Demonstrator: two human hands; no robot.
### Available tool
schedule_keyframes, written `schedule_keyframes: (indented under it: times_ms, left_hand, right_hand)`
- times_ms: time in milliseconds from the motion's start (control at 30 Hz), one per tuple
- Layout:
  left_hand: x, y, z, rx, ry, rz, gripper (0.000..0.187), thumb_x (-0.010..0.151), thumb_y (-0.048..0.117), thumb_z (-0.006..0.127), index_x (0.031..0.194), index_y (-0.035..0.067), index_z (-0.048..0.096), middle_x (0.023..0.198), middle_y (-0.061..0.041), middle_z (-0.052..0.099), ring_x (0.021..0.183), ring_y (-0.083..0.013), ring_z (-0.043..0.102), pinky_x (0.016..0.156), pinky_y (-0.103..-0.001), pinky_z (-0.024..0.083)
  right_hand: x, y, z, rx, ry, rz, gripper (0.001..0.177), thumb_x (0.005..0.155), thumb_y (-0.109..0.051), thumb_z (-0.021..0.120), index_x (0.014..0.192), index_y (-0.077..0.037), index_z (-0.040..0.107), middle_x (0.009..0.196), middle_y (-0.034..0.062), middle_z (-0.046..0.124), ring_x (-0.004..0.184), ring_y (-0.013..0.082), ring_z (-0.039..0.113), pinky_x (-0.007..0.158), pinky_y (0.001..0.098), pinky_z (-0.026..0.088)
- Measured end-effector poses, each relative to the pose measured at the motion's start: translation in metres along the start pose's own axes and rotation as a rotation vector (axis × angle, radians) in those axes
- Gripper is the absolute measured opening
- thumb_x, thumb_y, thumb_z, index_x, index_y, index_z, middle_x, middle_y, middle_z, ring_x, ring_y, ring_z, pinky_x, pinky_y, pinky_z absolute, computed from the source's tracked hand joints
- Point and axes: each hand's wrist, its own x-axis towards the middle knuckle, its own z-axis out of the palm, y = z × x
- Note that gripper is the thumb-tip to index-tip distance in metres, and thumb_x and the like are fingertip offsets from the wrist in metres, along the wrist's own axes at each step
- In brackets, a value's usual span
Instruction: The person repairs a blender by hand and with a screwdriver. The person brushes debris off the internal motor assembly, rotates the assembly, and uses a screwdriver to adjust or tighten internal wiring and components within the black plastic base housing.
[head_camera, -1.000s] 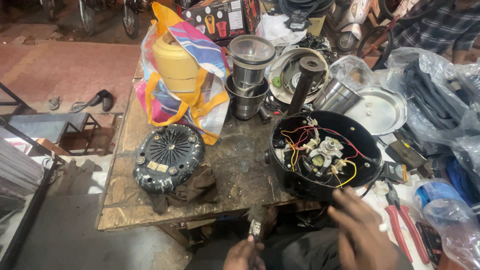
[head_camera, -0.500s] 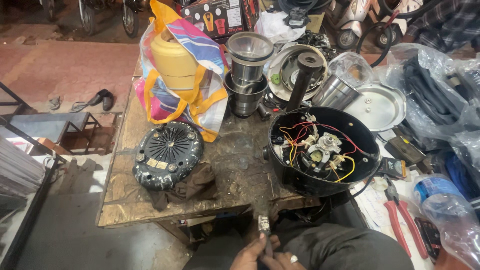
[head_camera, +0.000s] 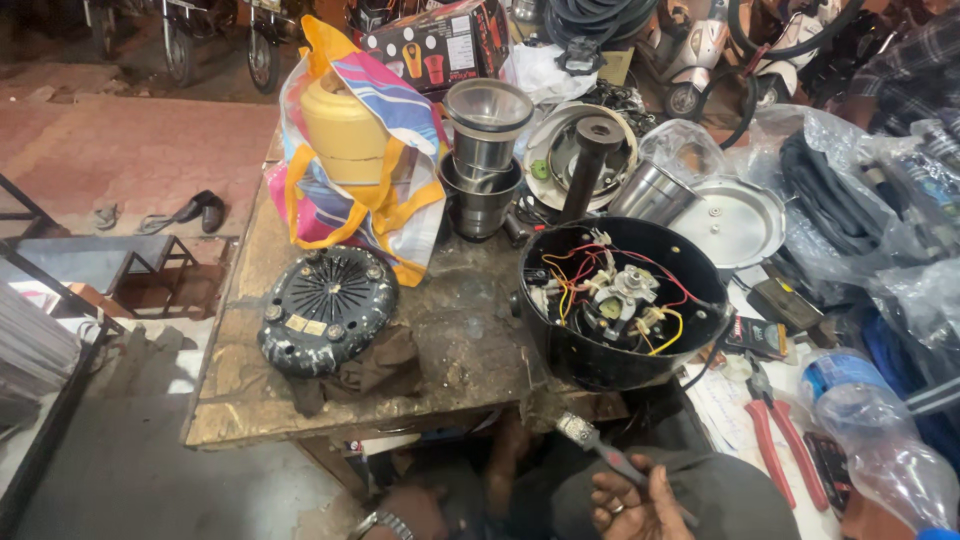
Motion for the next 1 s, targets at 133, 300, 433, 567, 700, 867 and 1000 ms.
schedule_keyframes:
  times_ms: [133, 300, 433, 567, 700, 867, 1000]
  left_hand:
    - [-0.012, -0.031, -0.010, 0.044, -0.052, -0.034, 0.053, 0.100, 0.053, 0.055, 0.114, 0.004, 0.070, 0.116, -0.022, 0.071, 0.115, -0.0344, 0.068, 0.100, -0.042, 0.051]
    - [-0.047, -0.047, -0.025, 0.026, -0.064, 0.039, 0.050, 0.099, 0.052, 0.062, 0.106, 0.003, 0.072, 0.107, -0.024, 0.075, 0.107, -0.0357, 0.071, 0.094, -0.042, 0.055]
    - [-0.054, -0.031, -0.007, 0.112, 0.015, 0.018, 0.033, 0.092, 0.039, 0.066, 0.110, 0.011, 0.072, 0.114, -0.015, 0.073, 0.113, -0.0319, 0.068, 0.092, -0.043, 0.054]
    - [-0.046, 0.000, 0.033, 0.366, 0.675, 0.388, 0.047, 0.084, 0.037, 0.068, 0.126, 0.016, 0.069, 0.132, -0.012, 0.065, 0.126, -0.0263, 0.057, 0.093, -0.050, 0.052]
    - [-0.067, 0.011, 0.021, 0.749, 1.017, 0.766, 0.060, 0.087, 0.042, 0.062, 0.142, 0.022, 0.056, 0.152, -0.003, 0.047, 0.144, -0.0225, 0.044, 0.109, -0.064, 0.036]
    - [-0.102, 0.011, -0.120, 0.514, 0.907, 0.099, 0.078, 0.082, 0.041, 0.065, 0.152, 0.015, 0.047, 0.157, -0.015, 0.040, 0.149, -0.0392, 0.027, 0.110, -0.075, 0.021]
    - [-0.084, 0.035, -0.199, 0.147, 1.220, 0.022, 0.071, 0.092, 0.035, 0.063, 0.154, 0.008, 0.041, 0.159, -0.018, 0.038, 0.154, -0.0447, 0.022, 0.117, -0.074, 0.018]
  right_hand:
    - [-0.002, 0.000, 0.002, -0.070, 0.094, -0.081, 0.037, 0.103, -0.046, 0.043, 0.127, -0.020, 0.055, 0.093, 0.0245, 0.073, 0.076, 0.0322, 0.070, 0.064, 0.0458, 0.055]
    - [-0.015, -0.023, -0.007, -0.422, 0.325, -0.164, 0.045, 0.108, -0.045, 0.048, 0.125, -0.003, 0.057, 0.079, 0.0257, 0.068, 0.061, 0.0310, 0.062, 0.052, 0.0399, 0.050]
    - [-0.019, -0.053, -0.034, -0.646, 0.258, -0.227, 0.055, 0.106, -0.046, 0.048, 0.125, 0.005, 0.053, 0.072, 0.0318, 0.068, 0.055, 0.0350, 0.062, 0.052, 0.0436, 0.055]
    - [-0.024, -0.080, -0.059, -0.780, -0.133, -0.536, 0.065, 0.095, -0.052, 0.044, 0.137, -0.002, 0.045, 0.107, 0.0252, 0.071, 0.064, 0.0338, 0.073, 0.058, 0.0438, 0.064]
    - [-0.038, -0.109, -0.064, -0.326, -0.143, -0.392, 0.073, 0.110, -0.061, 0.034, 0.145, 0.000, 0.051, 0.078, 0.0344, 0.072, 0.065, 0.0388, 0.073, 0.060, 0.0494, 0.062]
    - [-0.033, -0.102, -0.034, -0.804, -0.111, 0.160, 0.069, 0.087, -0.052, 0.055, 0.145, -0.015, 0.053, 0.104, 0.0247, 0.078, 0.094, 0.0338, 0.077, 0.086, 0.0470, 0.060]
    - [-0.024, -0.055, 0.053, -1.690, -0.301, -0.214, 0.047, 0.088, -0.030, 0.068, 0.132, -0.014, 0.065, 0.099, 0.0148, 0.075, 0.093, 0.0272, 0.075, 0.084, 0.0407, 0.058]
